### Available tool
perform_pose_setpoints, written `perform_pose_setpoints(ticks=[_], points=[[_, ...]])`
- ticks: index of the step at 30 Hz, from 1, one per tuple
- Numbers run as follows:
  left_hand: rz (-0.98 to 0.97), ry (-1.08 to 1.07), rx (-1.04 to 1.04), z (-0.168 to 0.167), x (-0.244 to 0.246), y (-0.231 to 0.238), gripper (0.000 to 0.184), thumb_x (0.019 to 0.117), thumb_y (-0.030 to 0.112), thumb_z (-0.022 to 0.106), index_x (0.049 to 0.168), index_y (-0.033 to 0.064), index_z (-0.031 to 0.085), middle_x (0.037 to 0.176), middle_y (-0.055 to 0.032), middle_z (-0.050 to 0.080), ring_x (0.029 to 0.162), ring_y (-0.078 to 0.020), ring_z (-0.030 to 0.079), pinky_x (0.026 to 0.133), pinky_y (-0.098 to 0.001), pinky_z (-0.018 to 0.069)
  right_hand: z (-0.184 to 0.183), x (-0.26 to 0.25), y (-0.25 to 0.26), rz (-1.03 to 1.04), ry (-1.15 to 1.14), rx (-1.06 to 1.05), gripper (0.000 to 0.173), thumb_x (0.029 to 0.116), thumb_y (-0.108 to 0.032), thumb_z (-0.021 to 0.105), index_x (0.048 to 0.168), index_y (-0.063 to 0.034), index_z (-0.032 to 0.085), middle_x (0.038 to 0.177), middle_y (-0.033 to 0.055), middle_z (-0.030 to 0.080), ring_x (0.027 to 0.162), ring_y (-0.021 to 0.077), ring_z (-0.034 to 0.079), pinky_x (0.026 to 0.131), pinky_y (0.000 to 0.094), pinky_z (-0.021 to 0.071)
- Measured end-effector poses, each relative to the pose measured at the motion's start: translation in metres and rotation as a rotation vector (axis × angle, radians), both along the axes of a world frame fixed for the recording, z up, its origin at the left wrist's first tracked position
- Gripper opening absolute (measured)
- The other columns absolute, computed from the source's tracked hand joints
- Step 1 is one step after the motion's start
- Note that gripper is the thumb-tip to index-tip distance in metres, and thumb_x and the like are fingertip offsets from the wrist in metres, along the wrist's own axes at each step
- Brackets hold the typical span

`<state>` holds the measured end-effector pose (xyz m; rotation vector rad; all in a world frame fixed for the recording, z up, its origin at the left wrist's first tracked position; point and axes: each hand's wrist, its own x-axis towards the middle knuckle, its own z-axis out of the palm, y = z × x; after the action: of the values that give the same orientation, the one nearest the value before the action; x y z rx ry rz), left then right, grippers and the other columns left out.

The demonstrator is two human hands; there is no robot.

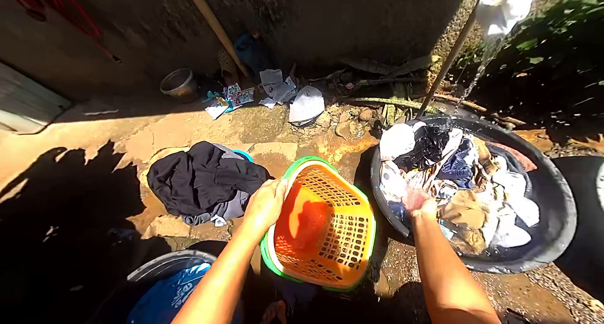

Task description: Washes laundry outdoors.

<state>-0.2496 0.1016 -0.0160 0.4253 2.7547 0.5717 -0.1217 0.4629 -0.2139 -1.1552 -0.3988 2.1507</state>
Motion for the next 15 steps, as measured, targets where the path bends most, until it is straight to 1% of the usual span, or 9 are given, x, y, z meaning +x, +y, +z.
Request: perform_pose_setpoints(ticks=[2,4,6,8,10,11,12,13,15], points=[[0.020,-0.012,-0.028,0.002,-0.005,0.001,0.052,0.1137,0.034,0.027,0.131,0.0009,0.064,0.137,-0.0200,0.061,0.130,-0.0350,0.057,0.111,-0.0578,0.0390,0.038,-0.013,-0.023,0.073,0.087,0.064,0.035,0.1101,-0.029,0.030,0.128,-0.0056,0.049,0.107,0.0107,0.065,0.092,0.0205,0.068,0.080,0.0379,0.0586],[0.049,-0.027,-0.047,0.005,-0.012,0.001,0.055,0.1138,0.035,0.026,0.128,-0.0007,0.064,0.133,-0.0230,0.062,0.129,-0.0379,0.057,0.110,-0.0602,0.0386,0.084,-0.039,-0.069,0.336,0.062,0.164,0.031,0.1103,-0.021,0.032,0.120,-0.0003,0.052,0.100,0.0129,0.069,0.086,0.0206,0.071,0.075,0.0354,0.0600],[0.085,-0.047,-0.043,0.001,-0.013,-0.002,0.057,0.1136,0.038,0.025,0.123,-0.0013,0.065,0.124,-0.0259,0.065,0.121,-0.0417,0.060,0.104,-0.0641,0.0413,0.109,-0.065,-0.131,0.762,0.078,0.213,0.037,0.1116,-0.020,0.035,0.130,0.0057,0.053,0.116,0.0180,0.068,0.096,0.0218,0.071,0.084,0.0353,0.0590],[0.113,-0.052,-0.013,-0.002,-0.011,-0.005,0.058,0.1136,0.039,0.024,0.119,-0.0025,0.065,0.117,-0.0279,0.066,0.116,-0.0436,0.062,0.100,-0.0656,0.0429,0.125,-0.085,-0.186,1.174,0.107,0.329,0.035,0.1112,-0.020,0.041,0.136,0.0011,0.054,0.124,0.0137,0.064,0.102,0.0158,0.066,0.086,0.0305,0.0553],[0.139,-0.062,-0.013,0.000,-0.007,-0.008,0.057,0.1136,0.039,0.025,0.119,-0.0024,0.065,0.117,-0.0282,0.066,0.115,-0.0431,0.062,0.100,-0.0647,0.0429,0.145,-0.086,-0.207,1.424,0.143,0.572,0.046,0.1100,-0.018,0.045,0.155,-0.0072,0.042,0.153,0.0111,0.050,0.132,0.0177,0.054,0.106,0.0364,0.0460],[0.146,-0.066,-0.020,0.002,-0.006,-0.009,0.057,0.1137,0.038,0.025,0.119,-0.0030,0.064,0.117,-0.0285,0.065,0.116,-0.0429,0.062,0.101,-0.0640,0.0426,0.153,-0.080,-0.203,1.422,0.125,0.705,0.051,0.1101,-0.022,0.046,0.159,-0.0106,0.036,0.159,0.0104,0.044,0.140,0.0209,0.048,0.112,0.0413,0.0415],[0.147,-0.070,-0.028,0.003,-0.005,-0.010,0.058,0.1138,0.037,0.024,0.119,-0.0037,0.064,0.118,-0.0288,0.065,0.117,-0.0430,0.061,0.102,-0.0637,0.0422,0.156,-0.071,-0.191,1.313,0.079,0.811,0.051,0.1100,-0.025,0.046,0.158,-0.0124,0.039,0.158,0.0108,0.045,0.140,0.0236,0.049,0.112,0.0447,0.0415],[0.148,-0.071,-0.030,0.003,-0.005,-0.011,0.058,0.1139,0.037,0.024,0.119,-0.0044,0.064,0.118,-0.0292,0.065,0.117,-0.0434,0.061,0.102,-0.0638,0.0419,0.156,-0.062,-0.174,1.133,0.018,0.826,0.046,0.1100,-0.026,0.047,0.154,-0.0126,0.045,0.155,0.0112,0.049,0.136,0.0245,0.052,0.110,0.0460,0.0426],[0.157,-0.068,-0.024,0.003,-0.006,-0.014,0.058,0.1139,0.037,0.024,0.117,-0.0048,0.064,0.116,-0.0298,0.065,0.115,-0.0443,0.061,0.100,-0.0645,0.0423,0.131,-0.051,-0.127,0.662,-0.053,0.681,0.036,0.1097,-0.022,0.047,0.141,-0.0053,0.056,0.140,0.0124,0.059,0.123,0.0224,0.058,0.103,0.0417,0.0471]])
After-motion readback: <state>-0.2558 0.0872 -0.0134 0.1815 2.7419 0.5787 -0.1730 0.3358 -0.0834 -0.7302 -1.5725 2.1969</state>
